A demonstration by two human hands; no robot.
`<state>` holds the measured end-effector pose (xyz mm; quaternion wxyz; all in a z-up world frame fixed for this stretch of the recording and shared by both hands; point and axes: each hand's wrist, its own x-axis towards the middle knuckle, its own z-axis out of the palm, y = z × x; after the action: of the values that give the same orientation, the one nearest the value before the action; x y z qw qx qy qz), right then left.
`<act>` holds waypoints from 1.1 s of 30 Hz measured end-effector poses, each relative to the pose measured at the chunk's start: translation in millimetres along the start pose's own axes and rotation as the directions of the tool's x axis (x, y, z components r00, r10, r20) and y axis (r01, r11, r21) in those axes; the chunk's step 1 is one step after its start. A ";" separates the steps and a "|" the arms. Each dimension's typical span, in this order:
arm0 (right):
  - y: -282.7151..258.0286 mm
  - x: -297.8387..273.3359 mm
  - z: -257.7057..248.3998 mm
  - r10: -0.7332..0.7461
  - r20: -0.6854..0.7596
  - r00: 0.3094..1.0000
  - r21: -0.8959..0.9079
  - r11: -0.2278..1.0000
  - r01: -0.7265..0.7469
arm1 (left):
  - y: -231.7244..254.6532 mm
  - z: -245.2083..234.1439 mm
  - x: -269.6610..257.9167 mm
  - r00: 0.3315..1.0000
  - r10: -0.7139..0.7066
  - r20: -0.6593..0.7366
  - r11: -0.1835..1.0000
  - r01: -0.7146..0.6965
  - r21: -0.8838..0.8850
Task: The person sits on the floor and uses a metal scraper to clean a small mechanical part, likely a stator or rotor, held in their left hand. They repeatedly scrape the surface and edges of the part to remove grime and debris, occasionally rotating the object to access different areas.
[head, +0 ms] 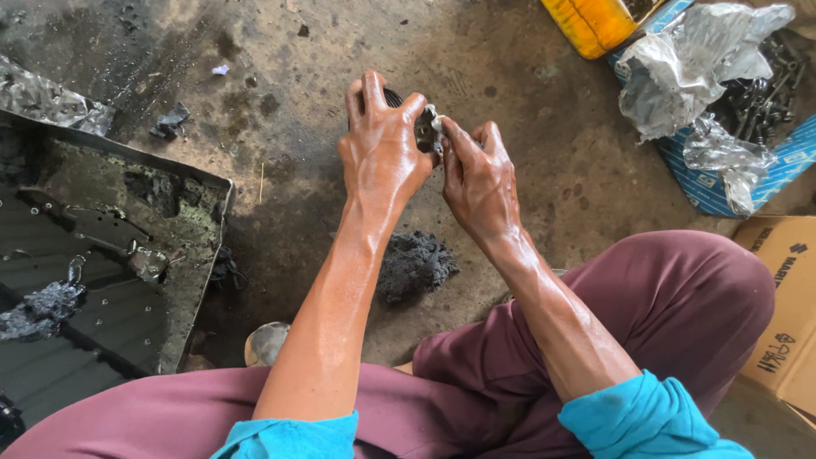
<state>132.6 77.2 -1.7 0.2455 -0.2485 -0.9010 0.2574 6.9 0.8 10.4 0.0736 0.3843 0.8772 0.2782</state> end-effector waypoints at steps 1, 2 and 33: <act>0.4 1.5 1.4 -0.003 -0.002 1.000 0.005 1.000 0.003 | -0.4 0.1 0.0 1.000 0.001 -0.007 1.000 -0.002 -0.004; 0.4 1.3 1.7 -0.005 -0.005 1.000 -0.007 1.000 0.005 | -0.7 0.0 0.1 1.000 0.003 -0.014 1.000 -0.003 -0.008; 1.9 0.3 6.1 0.030 -0.029 0.999 -0.031 0.999 -0.030 | 1.9 -3.1 0.6 0.999 0.020 -0.044 0.999 -0.022 -0.028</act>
<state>129.6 76.7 -7.3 0.2504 -0.2694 -0.8975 0.2432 6.7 0.9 14.1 0.0569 0.3862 0.8705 0.2998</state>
